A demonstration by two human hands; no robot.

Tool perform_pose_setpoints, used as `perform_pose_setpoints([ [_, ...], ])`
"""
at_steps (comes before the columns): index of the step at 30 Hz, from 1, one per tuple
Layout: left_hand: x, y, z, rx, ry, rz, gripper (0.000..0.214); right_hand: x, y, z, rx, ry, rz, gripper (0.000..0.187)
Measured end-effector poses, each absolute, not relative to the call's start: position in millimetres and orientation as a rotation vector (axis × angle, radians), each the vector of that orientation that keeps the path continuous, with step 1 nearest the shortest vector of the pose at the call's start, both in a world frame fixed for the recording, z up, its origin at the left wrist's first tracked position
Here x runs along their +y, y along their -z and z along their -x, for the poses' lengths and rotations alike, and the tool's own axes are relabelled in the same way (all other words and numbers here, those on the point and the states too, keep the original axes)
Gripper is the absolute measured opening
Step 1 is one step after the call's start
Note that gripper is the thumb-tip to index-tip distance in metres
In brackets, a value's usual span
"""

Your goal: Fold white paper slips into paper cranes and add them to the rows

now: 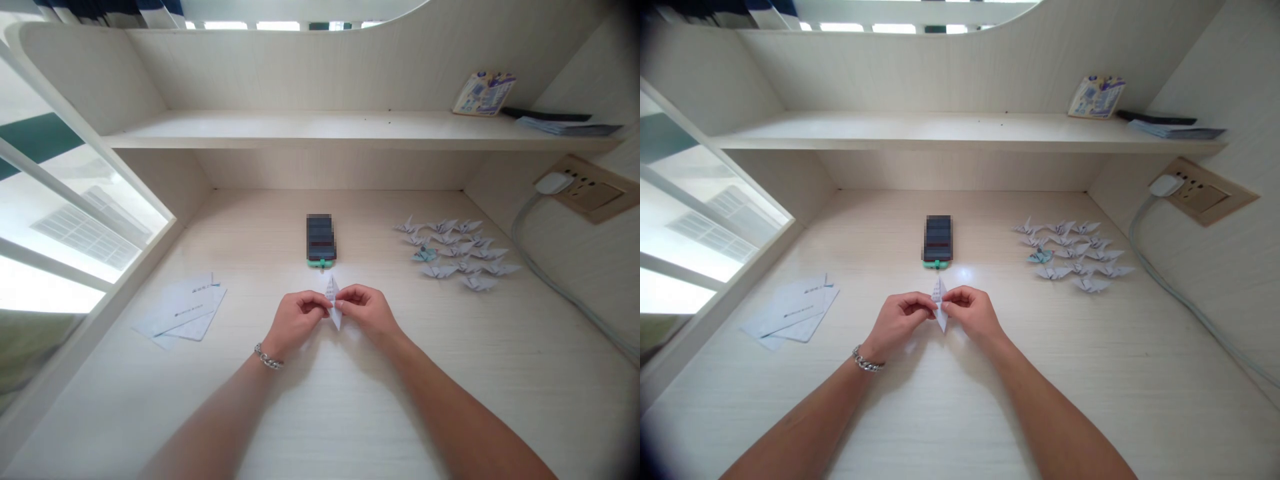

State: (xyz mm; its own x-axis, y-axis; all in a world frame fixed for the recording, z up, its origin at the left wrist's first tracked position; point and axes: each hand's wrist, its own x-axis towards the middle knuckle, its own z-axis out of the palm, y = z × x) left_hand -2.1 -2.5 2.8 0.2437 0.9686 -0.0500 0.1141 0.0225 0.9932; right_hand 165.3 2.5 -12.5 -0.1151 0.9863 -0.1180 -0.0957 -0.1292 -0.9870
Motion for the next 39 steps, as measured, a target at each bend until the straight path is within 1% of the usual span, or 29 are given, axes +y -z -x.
perform_pose_setpoints([
  [3, -2, 1, 1, 1.073, -1.008, -1.260, 0.012, 3, 14, -165, -1.156, -1.385, 1.170, 0.019],
  [7, -1, 5, -2, 1.113, -1.055, -1.229, 0.020, 3, 15, -162, -1.143, -1.407, 1.146, 0.025],
  [10, 0, 7, -2, 1.123, -1.080, -1.213, 0.023, 2, 16, -160, -1.089, -1.463, 1.135, 0.028],
  [18, -1, 2, -2, 1.107, -1.044, -1.166, 0.031, -1, 14, -161, -1.166, -1.447, 1.157, 0.030],
  [23, -1, 2, -3, 1.122, -1.069, -1.104, 0.035, -2, 16, -157, -1.136, -1.477, 1.118, 0.026],
  [26, -1, 2, -4, 1.139, -1.096, -1.071, 0.038, -3, 17, -154, -1.131, -1.451, 1.112, 0.026],
  [32, -1, 3, -4, 1.180, -1.142, -1.080, 0.040, -5, 15, -152, -1.181, -1.463, 1.105, 0.035],
  [39, 0, 5, -4, 1.144, -1.133, -1.041, 0.038, -5, 17, -152, -1.162, -1.476, 1.067, 0.026],
])
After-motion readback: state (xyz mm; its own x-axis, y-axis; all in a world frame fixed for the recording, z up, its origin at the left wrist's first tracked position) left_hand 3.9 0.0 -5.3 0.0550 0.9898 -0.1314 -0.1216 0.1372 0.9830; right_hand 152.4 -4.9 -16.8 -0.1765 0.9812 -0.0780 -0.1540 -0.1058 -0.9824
